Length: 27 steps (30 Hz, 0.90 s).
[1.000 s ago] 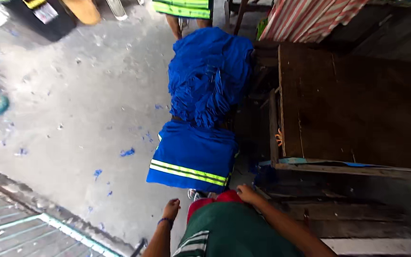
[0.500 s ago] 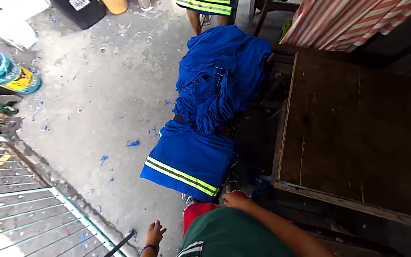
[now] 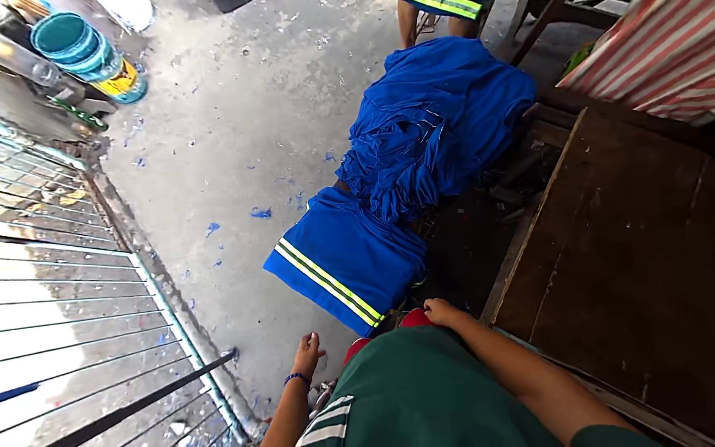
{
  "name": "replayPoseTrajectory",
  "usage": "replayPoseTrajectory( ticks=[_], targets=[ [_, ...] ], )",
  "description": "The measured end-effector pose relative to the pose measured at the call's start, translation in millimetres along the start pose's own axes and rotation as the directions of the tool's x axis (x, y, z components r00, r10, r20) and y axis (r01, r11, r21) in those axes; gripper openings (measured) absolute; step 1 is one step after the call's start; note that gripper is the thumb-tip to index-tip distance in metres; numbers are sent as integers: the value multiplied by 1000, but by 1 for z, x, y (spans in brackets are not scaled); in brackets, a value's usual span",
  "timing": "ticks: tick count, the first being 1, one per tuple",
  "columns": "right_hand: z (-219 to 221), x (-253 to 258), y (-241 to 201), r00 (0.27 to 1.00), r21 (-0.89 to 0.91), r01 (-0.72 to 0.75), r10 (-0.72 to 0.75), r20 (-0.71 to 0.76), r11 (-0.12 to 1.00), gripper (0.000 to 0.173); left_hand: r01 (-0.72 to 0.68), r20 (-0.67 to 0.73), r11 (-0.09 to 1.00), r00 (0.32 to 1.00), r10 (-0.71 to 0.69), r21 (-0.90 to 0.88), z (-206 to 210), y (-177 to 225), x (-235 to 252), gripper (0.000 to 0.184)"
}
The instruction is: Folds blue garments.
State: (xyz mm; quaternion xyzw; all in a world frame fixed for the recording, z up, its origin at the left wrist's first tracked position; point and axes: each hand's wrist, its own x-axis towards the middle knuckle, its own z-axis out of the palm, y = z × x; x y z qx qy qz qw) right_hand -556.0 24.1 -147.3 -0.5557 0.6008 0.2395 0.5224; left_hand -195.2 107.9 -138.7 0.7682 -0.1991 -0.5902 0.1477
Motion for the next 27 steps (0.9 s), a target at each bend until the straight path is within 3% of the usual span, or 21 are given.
replayPoseTrajectory(
  ticks=[4,8,11,15,21,23,25,27],
  targets=[
    [-18,-9,-4,993,54,-29,35,-109,998,41,41,-28,999,999,-42,-6,-20,0,17,56],
    [-27,-4,0,973,221,-44,93,-213,974,41,27,-19,1000,999,-26,17,-31,20,30,57],
    [-35,5,8,969,289,-50,117,-219,956,42,-38,12,994,999,37,104,-23,57,37,59],
    [-54,32,22,970,404,-40,131,-202,914,44,-244,145,947,965,217,207,12,143,51,55],
    [-88,85,44,968,580,-6,150,-201,815,42,-617,338,743,779,528,261,108,324,108,43],
    [-96,103,49,957,640,35,160,-244,768,41,-728,327,607,685,651,317,141,385,145,39],
    [-97,121,54,947,684,50,183,-264,728,39,-825,303,428,542,784,369,171,442,192,40],
    [-94,137,59,938,727,63,207,-276,684,38,-840,310,260,437,844,476,194,491,234,44]
  ],
)
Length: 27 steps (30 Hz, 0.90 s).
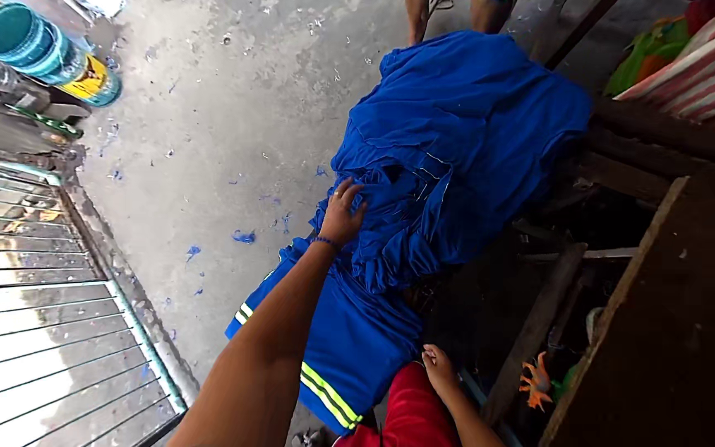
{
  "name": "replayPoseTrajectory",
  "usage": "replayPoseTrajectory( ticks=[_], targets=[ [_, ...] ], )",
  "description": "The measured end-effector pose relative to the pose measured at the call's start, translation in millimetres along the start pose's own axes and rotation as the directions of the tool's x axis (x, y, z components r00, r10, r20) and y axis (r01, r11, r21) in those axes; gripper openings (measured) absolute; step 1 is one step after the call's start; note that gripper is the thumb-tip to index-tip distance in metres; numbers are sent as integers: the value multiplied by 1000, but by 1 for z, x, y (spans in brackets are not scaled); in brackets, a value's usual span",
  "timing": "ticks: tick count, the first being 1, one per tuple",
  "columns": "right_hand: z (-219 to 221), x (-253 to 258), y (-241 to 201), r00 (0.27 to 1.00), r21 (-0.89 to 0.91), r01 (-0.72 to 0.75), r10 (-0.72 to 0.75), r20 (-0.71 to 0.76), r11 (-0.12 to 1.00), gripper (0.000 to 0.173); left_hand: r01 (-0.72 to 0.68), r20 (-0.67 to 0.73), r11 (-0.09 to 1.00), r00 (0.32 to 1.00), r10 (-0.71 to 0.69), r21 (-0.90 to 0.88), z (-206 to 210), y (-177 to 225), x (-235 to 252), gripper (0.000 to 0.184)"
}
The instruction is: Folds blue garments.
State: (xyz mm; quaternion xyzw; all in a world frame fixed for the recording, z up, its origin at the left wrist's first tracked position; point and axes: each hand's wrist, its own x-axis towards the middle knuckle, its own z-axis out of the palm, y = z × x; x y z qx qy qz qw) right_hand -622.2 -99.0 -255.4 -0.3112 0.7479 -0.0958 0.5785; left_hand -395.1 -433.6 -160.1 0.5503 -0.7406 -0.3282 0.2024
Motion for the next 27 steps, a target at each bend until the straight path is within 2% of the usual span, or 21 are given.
replayPoseTrajectory(
  ticks=[3,6,8,10,12,14,15,17,19,20,21,22,23,24,25,26,27],
  targets=[
    [1,18,1,1000,98,-14,14,-8,995,38,-80,69,966,996,65,247,17,-17,72,48],
    [-3,37,-5,997,214,33,-18,-70,976,39,-55,238,916,970,-45,397,45,-37,96,58],
    [-8,50,-15,987,379,73,-13,-158,922,46,42,332,918,925,-186,395,63,-42,84,61],
    [-19,70,-37,968,581,113,43,-247,806,57,67,348,920,913,-212,387,75,-37,62,63],
    [-31,89,-72,961,775,99,143,-238,624,67,100,366,942,904,-220,321,79,-22,33,59],
    [-40,103,-110,973,870,100,135,-187,482,75,204,420,947,859,-294,247,81,-4,9,55],
    [-42,110,-128,979,884,108,107,-175,455,75,281,472,939,812,-344,200,80,3,4,54],
    [-41,126,-157,973,863,127,107,-204,489,68,418,567,905,728,-385,77,83,3,4,55],
    [-39,138,-174,954,825,101,182,-239,556,52,496,601,868,697,-390,-12,88,-8,10,56],
    [-39,141,-177,944,808,62,228,-237,585,50,506,585,862,688,-429,36,88,-10,17,57],
    [-40,143,-178,940,795,25,256,-225,606,51,498,527,853,689,-497,154,87,-11,26,55],
    [-41,144,-176,938,784,1,272,-216,620,50,465,412,838,730,-545,285,87,-11,35,49],
    [-43,145,-173,940,775,-15,274,-205,631,50,422,262,835,812,-522,354,87,-14,43,41],
    [-44,145,-171,941,768,-19,271,-202,640,48,343,129,862,901,-414,373,88,-23,52,39],
    [-46,147,-171,942,765,-14,265,-206,644,44,251,53,894,955,-290,370,88,-36,63,48],
    [-48,148,-171,946,766,-12,256,-200,643,42,170,46,917,979,-199,360,90,-51,74,64],
    [-49,150,-170,948,766,-7,248,-199,642,40,104,100,929,984,-149,356,92,-67,83,80]
  ],
)
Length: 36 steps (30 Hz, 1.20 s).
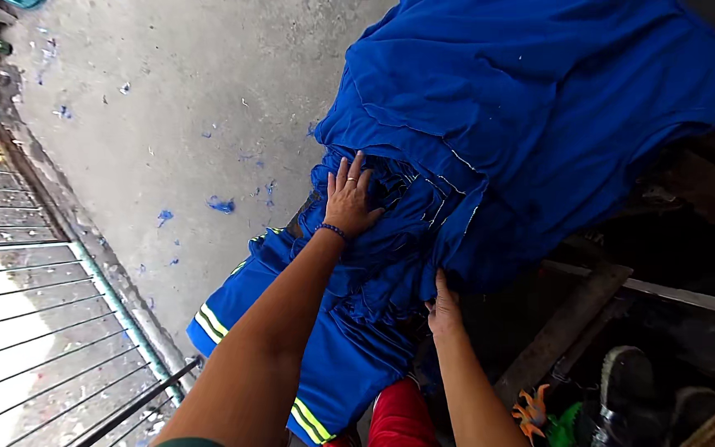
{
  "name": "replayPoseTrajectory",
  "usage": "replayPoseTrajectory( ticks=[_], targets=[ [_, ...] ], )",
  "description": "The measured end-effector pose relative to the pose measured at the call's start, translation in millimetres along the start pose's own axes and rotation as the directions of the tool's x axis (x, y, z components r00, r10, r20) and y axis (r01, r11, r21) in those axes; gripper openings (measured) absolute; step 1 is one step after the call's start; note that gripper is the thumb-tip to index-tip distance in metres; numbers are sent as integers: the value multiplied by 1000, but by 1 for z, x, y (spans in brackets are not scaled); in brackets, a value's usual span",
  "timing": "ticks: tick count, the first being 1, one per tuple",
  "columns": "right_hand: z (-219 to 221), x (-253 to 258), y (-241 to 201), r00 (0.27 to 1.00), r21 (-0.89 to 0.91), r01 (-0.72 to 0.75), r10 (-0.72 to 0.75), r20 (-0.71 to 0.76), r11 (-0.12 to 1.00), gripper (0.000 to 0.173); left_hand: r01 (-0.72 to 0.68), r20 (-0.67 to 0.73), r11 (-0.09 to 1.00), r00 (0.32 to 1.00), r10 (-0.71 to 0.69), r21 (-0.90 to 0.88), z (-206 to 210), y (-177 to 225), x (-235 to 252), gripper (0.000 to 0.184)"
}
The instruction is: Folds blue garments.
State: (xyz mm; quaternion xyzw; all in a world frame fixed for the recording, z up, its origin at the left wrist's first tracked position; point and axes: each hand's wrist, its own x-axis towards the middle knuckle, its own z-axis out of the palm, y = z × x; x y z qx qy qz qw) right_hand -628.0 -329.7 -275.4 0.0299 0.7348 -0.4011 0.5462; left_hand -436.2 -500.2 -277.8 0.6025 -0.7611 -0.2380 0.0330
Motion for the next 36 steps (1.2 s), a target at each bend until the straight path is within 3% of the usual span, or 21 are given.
replayPoseTrajectory(
  ticks=[1,3,6,11,14,16,19,21,24,26,28,30,33,36],
  targets=[
    [0,2,0,1000,3,8,-8,4,1000,38,-26,76,999,997,24,25,6,-11,8,88],
    [-1,7,1,999,32,19,-19,26,999,37,98,260,992,958,-117,84,12,-21,12,87],
    [0,7,3,999,67,39,-40,17,997,33,271,467,955,833,-297,123,13,-17,-16,80],
    [-4,9,6,998,125,64,-67,21,990,33,439,708,895,656,-261,-77,20,-12,-73,76],
    [-12,10,1,999,40,-31,29,42,999,39,540,605,840,652,-457,52,14,-7,-61,67],
    [-22,9,-7,988,-22,-133,134,80,991,51,622,402,782,725,-559,-35,-1,-9,-46,71],
    [-53,19,-18,980,11,-194,193,58,981,63,488,212,855,867,-451,-178,-16,-18,-16,58],
    [-79,34,-22,991,151,-113,123,-53,982,63,421,168,848,907,-386,-323,-29,-3,-4,48],
    [-106,64,-28,994,343,81,-51,-96,936,68,374,65,817,920,-386,-439,-35,34,3,60],
    [-108,80,-38,988,343,149,-157,-3,928,75,399,94,816,912,-398,-419,-25,54,5,73],
    [-100,89,-47,982,234,160,-179,61,959,74,507,248,767,862,-442,-394,-5,67,2,86],
    [-90,90,-52,987,151,157,-161,11,976,60,642,377,659,765,-521,-392,22,69,-1,98],
    [-79,87,-52,975,143,219,-211,-67,965,50,726,385,509,682,-622,-463,39,70,-3,104],
    [-71,87,-43,958,252,282,-286,-20,926,45,727,494,564,684,-537,-393,36,67,-5,98]
  ],
)
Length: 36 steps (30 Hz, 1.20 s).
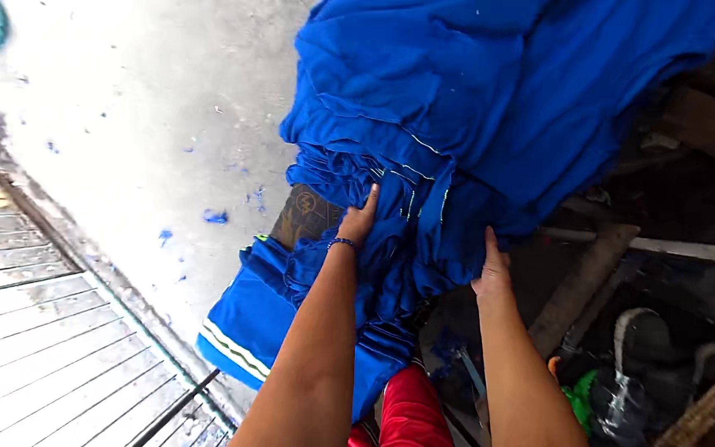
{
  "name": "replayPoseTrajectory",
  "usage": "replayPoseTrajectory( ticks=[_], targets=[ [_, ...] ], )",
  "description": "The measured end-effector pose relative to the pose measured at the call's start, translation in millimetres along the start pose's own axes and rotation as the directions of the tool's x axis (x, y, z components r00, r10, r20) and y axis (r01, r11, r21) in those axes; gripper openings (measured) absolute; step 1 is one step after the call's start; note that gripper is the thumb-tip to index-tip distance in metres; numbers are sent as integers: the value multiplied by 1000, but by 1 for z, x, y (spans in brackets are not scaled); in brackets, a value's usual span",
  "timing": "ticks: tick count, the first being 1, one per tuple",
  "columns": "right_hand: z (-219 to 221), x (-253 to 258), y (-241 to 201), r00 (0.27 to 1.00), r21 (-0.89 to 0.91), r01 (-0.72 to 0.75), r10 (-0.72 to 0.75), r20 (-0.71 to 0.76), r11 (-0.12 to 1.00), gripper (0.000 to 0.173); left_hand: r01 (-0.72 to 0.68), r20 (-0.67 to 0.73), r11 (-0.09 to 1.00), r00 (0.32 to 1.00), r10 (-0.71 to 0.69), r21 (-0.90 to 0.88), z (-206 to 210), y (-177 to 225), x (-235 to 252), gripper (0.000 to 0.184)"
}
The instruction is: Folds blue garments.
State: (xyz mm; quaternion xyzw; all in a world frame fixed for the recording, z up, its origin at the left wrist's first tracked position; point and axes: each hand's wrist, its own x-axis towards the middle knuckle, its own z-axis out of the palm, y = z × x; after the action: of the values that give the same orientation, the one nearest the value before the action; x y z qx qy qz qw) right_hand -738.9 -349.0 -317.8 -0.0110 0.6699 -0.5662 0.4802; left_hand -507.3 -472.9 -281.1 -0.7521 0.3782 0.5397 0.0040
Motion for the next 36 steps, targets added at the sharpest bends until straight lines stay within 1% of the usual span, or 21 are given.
replayPoseTrajectory(
  ticks=[2,4,5,7,9,10,13,15,16,18,20,22,24,26,28,30,31,33,34,35,36],
  targets=[
    [1,-3,1,1000,52,-23,22,19,998,45,7,191,991,981,-33,134,-6,11,0,94],
    [0,-5,-2,997,66,-77,75,30,995,43,-53,256,970,966,-10,237,-4,10,13,92],
    [-1,-7,-2,994,65,-102,99,41,993,44,-88,241,961,970,23,263,-3,8,16,91],
    [0,-11,2,991,50,-131,129,38,990,48,-129,135,951,986,93,281,-2,2,17,84],
    [5,-15,7,988,43,-153,154,-15,987,59,-162,31,938,987,160,307,-3,-1,15,77],
    [6,-17,10,986,47,-161,163,-43,986,64,-171,19,933,985,174,316,-3,-2,13,79],
    [11,-29,7,960,5,-244,242,-142,970,70,-171,114,920,984,139,352,-13,1,-5,94],
    [12,-43,-2,934,-99,-322,299,-196,942,77,-195,105,904,980,167,380,-29,-1,-20,91],
    [10,-51,-3,936,-157,-317,282,-211,935,81,-221,68,904,975,211,367,-39,-5,-28,88],
    [2,-72,0,953,-270,-246,182,-242,931,85,-313,-18,906,943,331,287,-63,-17,-49,78],
    [-12,-103,7,970,-407,-170,80,-229,898,85,-453,-59,870,880,472,194,-92,-35,-83,64],
    [-26,-144,17,985,-590,-99,-5,-172,801,77,-531,-17,843,845,534,86,-121,-59,-128,50],
    [-41,-197,31,995,-774,-53,-30,-92,631,69,-562,49,827,826,561,1,-149,-91,-174,43],
    [-60,-257,49,1000,-887,-6,5,-4,462,62,-620,99,784,780,618,-9,-174,-137,-210,41],
    [-80,-315,76,989,-945,47,116,89,325,57,-639,91,768,767,635,27,-203,-198,-245,42],
    [-99,-367,111,946,-974,145,263,187,174,54,-591,11,806,806,591,27,-230,-277,-279,41],
    [-105,-389,125,910,-971,227,341,238,72,54,-541,-64,841,839,540,3,-242,-324,-297,41],
    [-111,-431,144,815,-891,417,507,279,-180,56,-381,-234,923,903,361,-49,-256,-437,-338,42],
    [-112,-447,150,771,-822,501,570,283,-270,56,-269,-308,960,922,234,-74,-255,-503,-362,43],
    [-112,-458,156,728,-763,569,619,295,-306,55,-143,-367,983,926,93,-113,-247,-570,-389,45],
    [-111,-463,161,682,-728,619,661,312,-296,54,-10,-401,986,914,-59,-168,-233,-636,-417,47]
  ],
)
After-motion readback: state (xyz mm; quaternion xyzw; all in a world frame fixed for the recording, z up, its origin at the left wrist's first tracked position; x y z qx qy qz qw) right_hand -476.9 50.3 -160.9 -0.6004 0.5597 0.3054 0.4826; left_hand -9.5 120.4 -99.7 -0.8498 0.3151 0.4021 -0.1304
